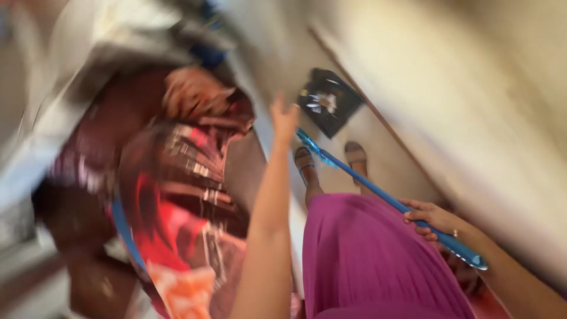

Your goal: The person is sweeping the floor of a bedroom using a broom and a dustpan.

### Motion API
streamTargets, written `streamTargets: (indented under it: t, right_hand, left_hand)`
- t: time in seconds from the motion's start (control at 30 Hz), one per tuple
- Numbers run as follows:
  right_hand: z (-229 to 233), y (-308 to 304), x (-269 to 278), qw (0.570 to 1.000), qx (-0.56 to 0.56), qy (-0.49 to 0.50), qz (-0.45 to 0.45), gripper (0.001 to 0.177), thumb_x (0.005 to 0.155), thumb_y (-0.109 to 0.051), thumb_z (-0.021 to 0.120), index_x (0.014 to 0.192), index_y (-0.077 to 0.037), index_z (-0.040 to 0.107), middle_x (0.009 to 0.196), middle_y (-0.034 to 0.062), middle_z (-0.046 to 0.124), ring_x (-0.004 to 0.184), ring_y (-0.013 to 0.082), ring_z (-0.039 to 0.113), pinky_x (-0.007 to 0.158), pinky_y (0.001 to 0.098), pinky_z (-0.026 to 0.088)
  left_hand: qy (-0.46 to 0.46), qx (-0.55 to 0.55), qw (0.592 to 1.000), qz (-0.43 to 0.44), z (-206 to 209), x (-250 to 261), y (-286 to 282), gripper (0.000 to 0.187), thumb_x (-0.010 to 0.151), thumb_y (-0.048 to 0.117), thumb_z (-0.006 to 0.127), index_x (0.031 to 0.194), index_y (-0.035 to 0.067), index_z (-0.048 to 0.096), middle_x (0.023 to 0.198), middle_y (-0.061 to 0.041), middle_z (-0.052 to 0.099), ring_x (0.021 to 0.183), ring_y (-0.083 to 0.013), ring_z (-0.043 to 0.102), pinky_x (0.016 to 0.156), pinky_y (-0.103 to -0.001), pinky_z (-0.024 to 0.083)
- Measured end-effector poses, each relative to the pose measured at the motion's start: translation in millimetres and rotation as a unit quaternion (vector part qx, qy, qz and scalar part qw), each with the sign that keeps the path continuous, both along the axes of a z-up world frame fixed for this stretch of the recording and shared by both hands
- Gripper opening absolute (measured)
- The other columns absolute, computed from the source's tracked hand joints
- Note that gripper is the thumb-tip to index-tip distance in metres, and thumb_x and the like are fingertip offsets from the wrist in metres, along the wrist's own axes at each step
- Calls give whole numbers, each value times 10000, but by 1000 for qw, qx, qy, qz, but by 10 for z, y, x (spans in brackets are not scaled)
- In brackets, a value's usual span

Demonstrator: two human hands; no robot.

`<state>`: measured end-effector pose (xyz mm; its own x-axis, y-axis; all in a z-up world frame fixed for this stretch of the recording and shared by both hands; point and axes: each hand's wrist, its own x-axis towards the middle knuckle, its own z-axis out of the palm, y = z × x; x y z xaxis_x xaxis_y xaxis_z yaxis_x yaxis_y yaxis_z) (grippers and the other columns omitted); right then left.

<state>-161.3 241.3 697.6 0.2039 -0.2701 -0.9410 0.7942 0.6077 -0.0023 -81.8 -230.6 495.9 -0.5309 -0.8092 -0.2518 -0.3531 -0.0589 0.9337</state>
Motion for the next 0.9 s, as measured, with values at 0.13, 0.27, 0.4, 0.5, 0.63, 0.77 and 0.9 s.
streamTargets:
  t: [0.13, 0.27, 0.4, 0.5, 0.63, 0.77, 0.9]
  right_hand:
    - [260, 230, 649, 997, 44, 61, -5, 697, 933, -128, 629, 1574, -204, 365, 904, 87, 595, 439, 142, 437, 327, 298, 356]
    - [343, 372, 1216, 988, 87, 56, -116, 720, 932, -139, 628, 1585, -224, 339, 883, 116, 589, 419, 151, 417, 322, 313, 345]
    - [290, 389, 1556, 958, 103, 43, -265, 632, 952, -152, 583, 1546, -191, 369, 862, 99, 564, 410, 123, 378, 306, 284, 295]
    - [206, 461, 1717, 914, 21, 56, -402, 457, 975, -114, 539, 1418, -14, 487, 843, 65, 525, 435, 80, 404, 304, 238, 332]
    - [231, 493, 1723, 867, 115, 42, -484, 223, 1008, -166, 507, 1212, -79, 490, 853, 54, 541, 469, 38, 394, 316, 190, 299]
    - [-220, 567, 1557, 831, 92, 38, -548, 148, 1031, -223, 489, 1004, -79, 473, 786, 44, 534, 457, 56, 426, 343, 192, 373]
    - [-1246, 442, 1115, 924, 77, 100, -362, 374, 980, -366, 459, 706, -112, 456, 521, 44, 488, 307, 265, 467, 258, 410, 372]
  left_hand:
    - [-18, -30, 988, -148, 162, -528, -622, 904, 830, 19, 704, 1632, 97, 295, 1538, -197, 428, 1340, -307, 468, 1128, -364, 402]
    - [26, -12, 962, -272, 13, -944, -706, 950, 748, -119, 629, 1598, 119, 276, 1626, -175, 371, 1476, -293, 411, 1175, -348, 331]
    - [-23, -96, 913, -397, 161, -1155, -407, 639, 768, -155, 653, 1342, 113, 567, 1388, -141, 623, 1359, -280, 565, 1143, -357, 436]
    - [-34, -128, 894, -428, 3, -1033, -100, 410, 835, -138, 667, 1158, 114, 661, 1220, -103, 715, 1252, -276, 659, 1069, -363, 516]
    - [-38, 26, 938, -344, 427, -635, -29, 321, 917, -93, 660, 1183, 86, 645, 1167, -84, 690, 1108, -258, 612, 917, -391, 488]
    - [34, -3, 963, -269, 659, 393, -124, 517, 868, -103, 666, 1359, 41, 586, 1152, -27, 656, 1071, -148, 631, 966, -299, 503]
    - [-45, 75, 988, -128, 1291, 1320, 54, 521, 903, -74, 712, 1391, 82, 619, 1144, -89, 590, 967, -168, 539, 828, -303, 478]
